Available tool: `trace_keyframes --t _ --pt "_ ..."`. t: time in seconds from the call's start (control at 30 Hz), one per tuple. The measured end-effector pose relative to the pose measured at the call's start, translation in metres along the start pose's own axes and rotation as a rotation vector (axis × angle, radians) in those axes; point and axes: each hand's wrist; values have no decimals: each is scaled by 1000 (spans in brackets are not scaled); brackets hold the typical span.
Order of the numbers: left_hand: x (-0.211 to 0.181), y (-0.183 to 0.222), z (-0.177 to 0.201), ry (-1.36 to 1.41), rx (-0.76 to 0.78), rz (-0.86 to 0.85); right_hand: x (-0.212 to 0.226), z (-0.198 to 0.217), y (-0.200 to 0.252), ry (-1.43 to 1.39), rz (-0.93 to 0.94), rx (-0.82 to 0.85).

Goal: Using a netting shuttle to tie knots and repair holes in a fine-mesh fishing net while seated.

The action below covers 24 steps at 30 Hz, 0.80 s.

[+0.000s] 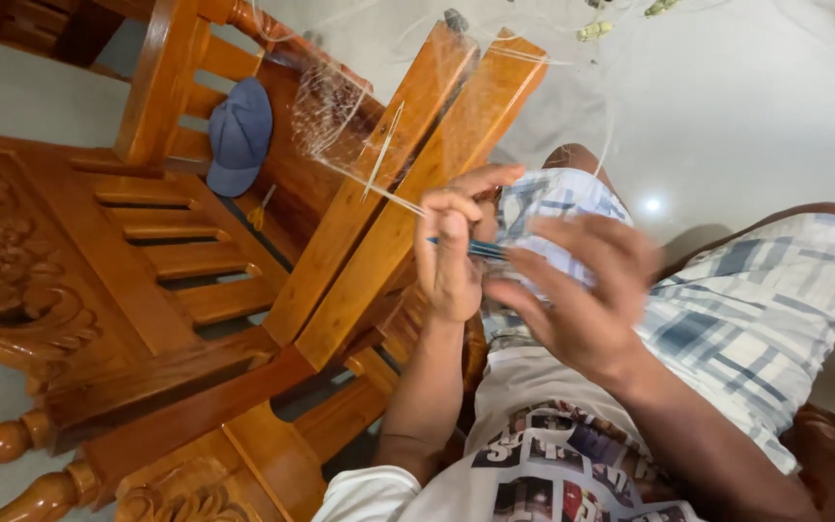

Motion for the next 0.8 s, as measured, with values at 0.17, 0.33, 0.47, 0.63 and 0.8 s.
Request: trace_keyframes --t 0.17,0.33,0.47,0.63,0.8 --pt "10 15 4 21 -165 -40 -39 14 86 -109 -247 156" --pt "11 23 11 -25 -219 -108 -33 -10 117 266 -514 1470" --pt "1 28 13 -39 -237 -108 -38 -18 147 331 -457 1642" --pt "2 38 22 -4 -238 -86 -66 10 167 273 -459 1719" --pt "6 56 34 107 -215 22 -48 27 11 51 -1273 1711"
Point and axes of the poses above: each hand's wrist, its own y-axis away from the middle knuckle, its own z-axis out of the back of the hand, x = y × z, and after that the axes turned 1 degree about -y, right-handed
